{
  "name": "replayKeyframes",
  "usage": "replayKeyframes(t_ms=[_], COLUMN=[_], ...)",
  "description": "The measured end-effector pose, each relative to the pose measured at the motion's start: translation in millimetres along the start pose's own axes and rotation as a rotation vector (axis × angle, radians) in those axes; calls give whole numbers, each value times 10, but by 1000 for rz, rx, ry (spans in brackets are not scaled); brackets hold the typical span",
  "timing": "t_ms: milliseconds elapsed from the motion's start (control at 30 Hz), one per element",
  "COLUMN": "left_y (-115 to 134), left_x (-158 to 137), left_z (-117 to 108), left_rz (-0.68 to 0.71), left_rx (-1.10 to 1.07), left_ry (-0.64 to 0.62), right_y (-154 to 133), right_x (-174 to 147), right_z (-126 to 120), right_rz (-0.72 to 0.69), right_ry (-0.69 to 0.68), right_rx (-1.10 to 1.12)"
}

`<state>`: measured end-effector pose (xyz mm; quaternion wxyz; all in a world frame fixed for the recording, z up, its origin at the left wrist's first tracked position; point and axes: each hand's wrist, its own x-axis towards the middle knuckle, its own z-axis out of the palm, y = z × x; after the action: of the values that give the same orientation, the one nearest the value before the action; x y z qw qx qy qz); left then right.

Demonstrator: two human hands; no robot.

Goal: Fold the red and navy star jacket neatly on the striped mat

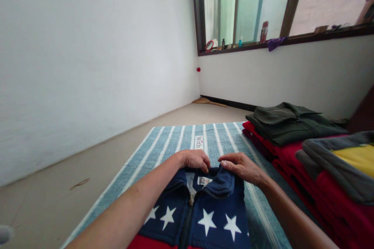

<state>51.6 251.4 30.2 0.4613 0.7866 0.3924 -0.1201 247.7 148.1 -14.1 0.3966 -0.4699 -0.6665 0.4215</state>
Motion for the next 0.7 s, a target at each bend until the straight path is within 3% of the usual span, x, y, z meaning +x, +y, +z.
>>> replayKeyframes(t_ms=[267, 700], left_y=[99, 44], left_x=[33, 80], left_z=[23, 96], left_rz=[40, 40], left_rx=[-18, -197], left_ry=[-159, -95], right_y=[49, 105], right_x=[-53, -121], right_z=[103, 219], right_rz=[18, 48], right_ry=[95, 220], right_rx=[125, 130])
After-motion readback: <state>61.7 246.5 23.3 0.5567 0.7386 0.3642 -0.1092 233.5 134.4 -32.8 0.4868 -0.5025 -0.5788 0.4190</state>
